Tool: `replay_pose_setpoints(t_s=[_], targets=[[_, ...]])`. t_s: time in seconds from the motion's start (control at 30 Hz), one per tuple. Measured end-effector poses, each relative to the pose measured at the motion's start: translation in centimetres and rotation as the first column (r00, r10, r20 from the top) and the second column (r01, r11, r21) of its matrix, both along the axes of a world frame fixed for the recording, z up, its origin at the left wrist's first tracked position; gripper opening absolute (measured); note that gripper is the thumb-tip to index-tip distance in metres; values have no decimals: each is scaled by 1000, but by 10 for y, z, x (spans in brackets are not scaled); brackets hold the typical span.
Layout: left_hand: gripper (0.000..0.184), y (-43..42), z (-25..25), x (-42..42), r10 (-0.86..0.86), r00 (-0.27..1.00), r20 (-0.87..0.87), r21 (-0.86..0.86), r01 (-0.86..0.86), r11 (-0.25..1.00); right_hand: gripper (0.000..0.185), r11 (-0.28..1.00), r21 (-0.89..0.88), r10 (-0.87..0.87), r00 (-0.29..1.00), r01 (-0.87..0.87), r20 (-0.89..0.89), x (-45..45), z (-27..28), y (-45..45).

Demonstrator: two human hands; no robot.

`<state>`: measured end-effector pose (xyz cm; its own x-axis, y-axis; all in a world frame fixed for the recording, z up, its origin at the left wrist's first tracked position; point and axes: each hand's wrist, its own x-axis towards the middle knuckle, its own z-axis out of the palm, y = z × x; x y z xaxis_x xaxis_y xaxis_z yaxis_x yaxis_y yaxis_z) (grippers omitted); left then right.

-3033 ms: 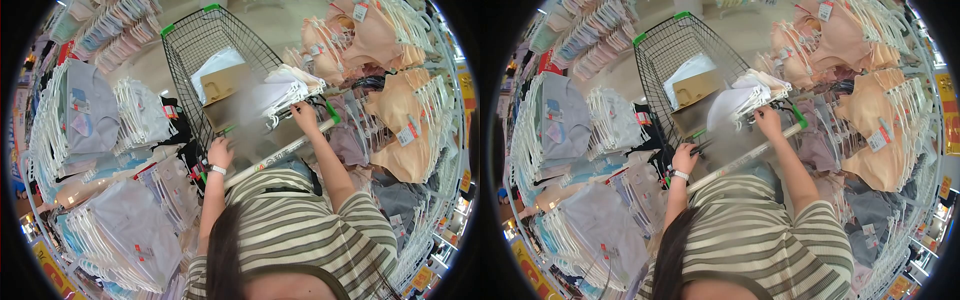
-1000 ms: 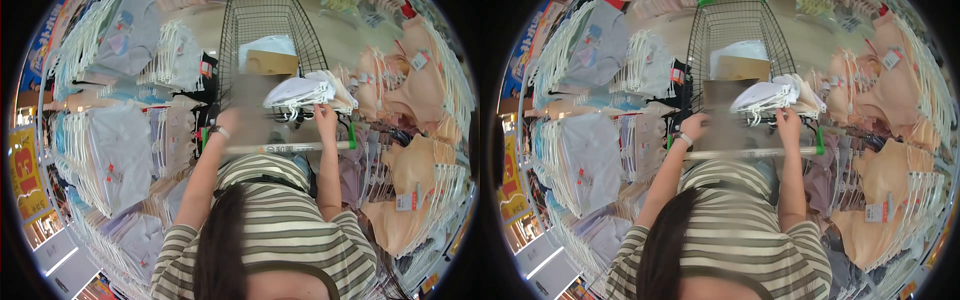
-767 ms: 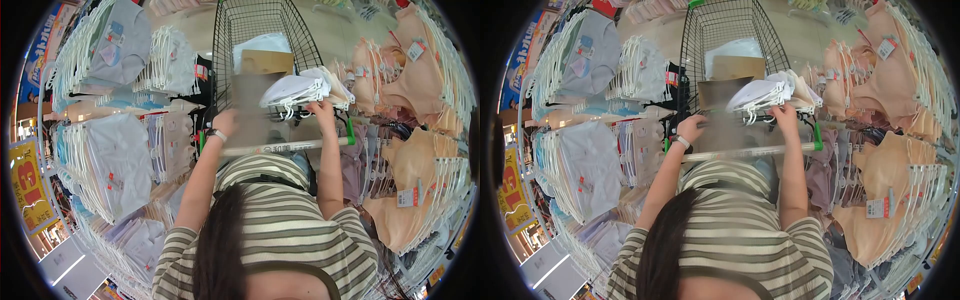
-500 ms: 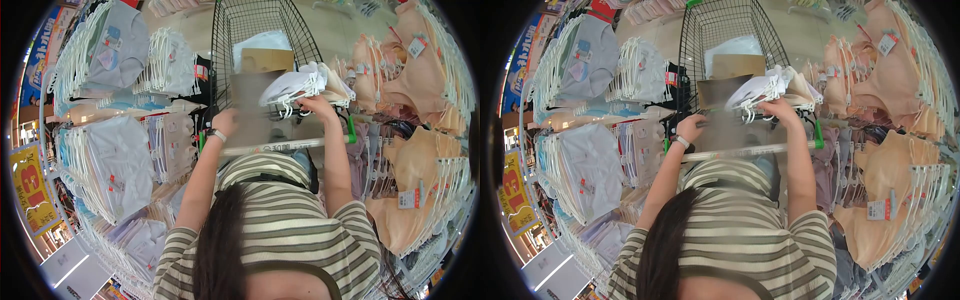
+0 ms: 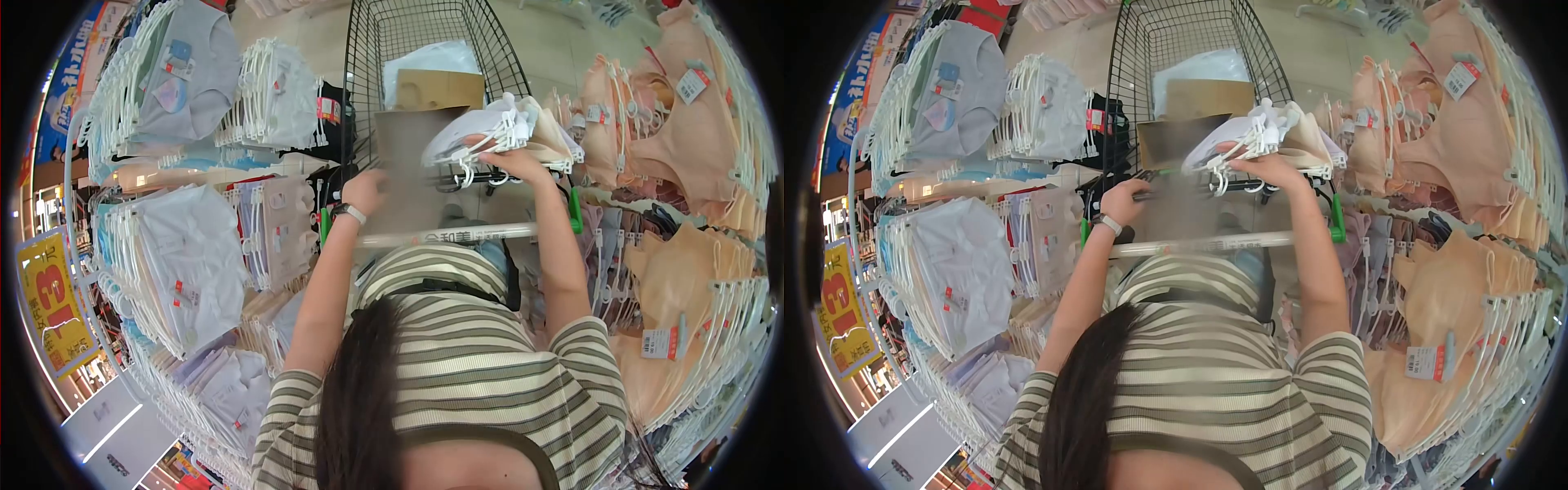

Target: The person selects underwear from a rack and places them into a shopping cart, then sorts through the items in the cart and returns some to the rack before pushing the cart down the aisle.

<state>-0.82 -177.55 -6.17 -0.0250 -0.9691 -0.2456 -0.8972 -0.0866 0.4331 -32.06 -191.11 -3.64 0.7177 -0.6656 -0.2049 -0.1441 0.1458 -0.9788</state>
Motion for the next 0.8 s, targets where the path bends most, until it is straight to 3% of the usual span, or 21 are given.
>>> replay_pose_setpoints(t_s=[0.13,0.2,0.23,0.33,0.5,0.57,0.63,0.73,0.8], targets=[[26,-2,3,-3,12,1000,7,4,-12,1000,29,991,71,107,991,-112,76,-7,2,-5],[27,-4,4,-3,22,999,-37,24,-21,999,35,957,29,288,956,-290,46,-16,5,-5],[27,-4,5,-4,23,999,-39,26,-22,999,34,960,-65,278,958,-274,72,-17,0,-2],[24,-4,6,-6,9,999,-52,8,-9,1000,34,942,-108,326,944,-319,49,-28,0,-3],[24,-4,1,-7,-1,999,-37,-32,-1,999,33,954,1,301,953,-301,39,-38,6,-12],[25,-5,5,-8,-5,1000,-22,-27,5,1000,33,953,14,303,953,-303,-5,-59,-55,-16],[26,-5,6,-9,-9,1000,-11,-23,9,1000,33,952,26,305,951,-304,-51,-56,-46,-15],[26,-6,6,-9,-17,1000,-13,-18,17,1000,30,939,-67,342,938,-338,64,-46,-8,-3],[23,-6,4,-9,-7,999,-40,-43,5,999,30,955,-128,273,961,-267,34,-39,11,7]])
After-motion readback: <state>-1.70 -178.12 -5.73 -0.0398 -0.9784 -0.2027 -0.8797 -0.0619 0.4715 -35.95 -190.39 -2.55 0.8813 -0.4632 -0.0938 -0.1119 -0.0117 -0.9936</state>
